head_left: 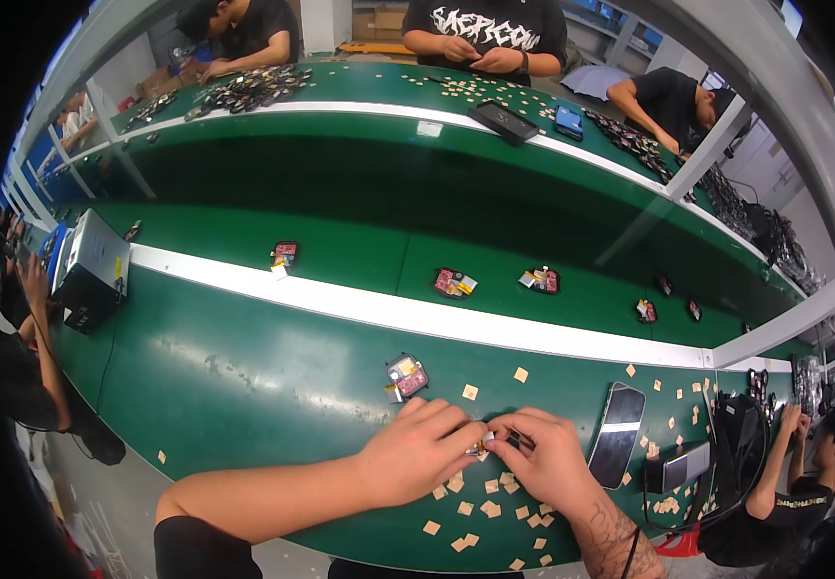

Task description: Peeling small adhesive pads and applying them to electronic component modules on an assembly line.

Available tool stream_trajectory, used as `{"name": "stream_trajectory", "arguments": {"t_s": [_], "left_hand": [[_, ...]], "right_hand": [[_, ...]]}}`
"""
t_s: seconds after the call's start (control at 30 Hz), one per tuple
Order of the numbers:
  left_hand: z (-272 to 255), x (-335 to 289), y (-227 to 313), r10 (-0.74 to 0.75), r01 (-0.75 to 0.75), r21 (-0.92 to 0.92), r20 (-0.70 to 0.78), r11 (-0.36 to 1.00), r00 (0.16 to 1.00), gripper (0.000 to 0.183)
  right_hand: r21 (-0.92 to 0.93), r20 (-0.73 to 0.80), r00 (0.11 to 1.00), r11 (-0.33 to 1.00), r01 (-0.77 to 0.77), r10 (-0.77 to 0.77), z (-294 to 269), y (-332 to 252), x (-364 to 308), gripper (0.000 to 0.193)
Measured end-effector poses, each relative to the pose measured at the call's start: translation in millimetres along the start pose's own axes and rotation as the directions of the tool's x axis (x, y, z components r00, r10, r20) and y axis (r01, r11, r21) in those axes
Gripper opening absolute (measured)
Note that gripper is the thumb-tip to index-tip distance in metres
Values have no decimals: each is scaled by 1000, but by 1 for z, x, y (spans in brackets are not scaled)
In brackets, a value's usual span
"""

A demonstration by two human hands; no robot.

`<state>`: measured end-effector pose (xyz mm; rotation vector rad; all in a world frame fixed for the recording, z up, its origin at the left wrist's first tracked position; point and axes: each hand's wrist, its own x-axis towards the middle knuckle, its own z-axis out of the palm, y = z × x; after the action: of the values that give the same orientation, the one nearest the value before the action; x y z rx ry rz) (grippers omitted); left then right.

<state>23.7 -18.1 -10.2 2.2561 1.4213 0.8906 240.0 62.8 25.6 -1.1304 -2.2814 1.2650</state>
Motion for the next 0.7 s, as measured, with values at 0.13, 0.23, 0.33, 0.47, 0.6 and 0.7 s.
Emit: {"name": "stream_trajectory", "arguments": {"t_s": [0.13, 0.23, 0.33, 0.47, 0.6, 0.7], "left_hand": [[0, 0, 0, -3, 3, -2, -1, 1000, 1000, 34], [-1, 0, -1, 13, -13, -43, 12, 999, 1000, 38], [-3, -2, -1, 7, -6, -42, 24, 999, 1000, 39], [-1, 0, -2, -2, 3, -47, 22, 999, 1000, 39], [-1, 0, 0, -7, 9, -47, 34, 999, 999, 39], [-2, 1, 0, -1, 2, -51, 35, 999, 999, 39]], "right_hand": [[-14, 0, 1000, 1000, 11, -11, 3, 1, 0, 20], [-6, 32, 999, 1000, 22, -22, 1, 4, 0, 21], [-43, 27, 999, 998, 41, -40, 2, -3, -1, 22], [-135, 24, 1000, 991, 8, -5, 5, -5, -4, 23], [-142, 3, 1000, 990, 11, -10, 8, -6, -8, 22], [-111, 7, 997, 990, 83, -83, 8, -5, -8, 23]]}}
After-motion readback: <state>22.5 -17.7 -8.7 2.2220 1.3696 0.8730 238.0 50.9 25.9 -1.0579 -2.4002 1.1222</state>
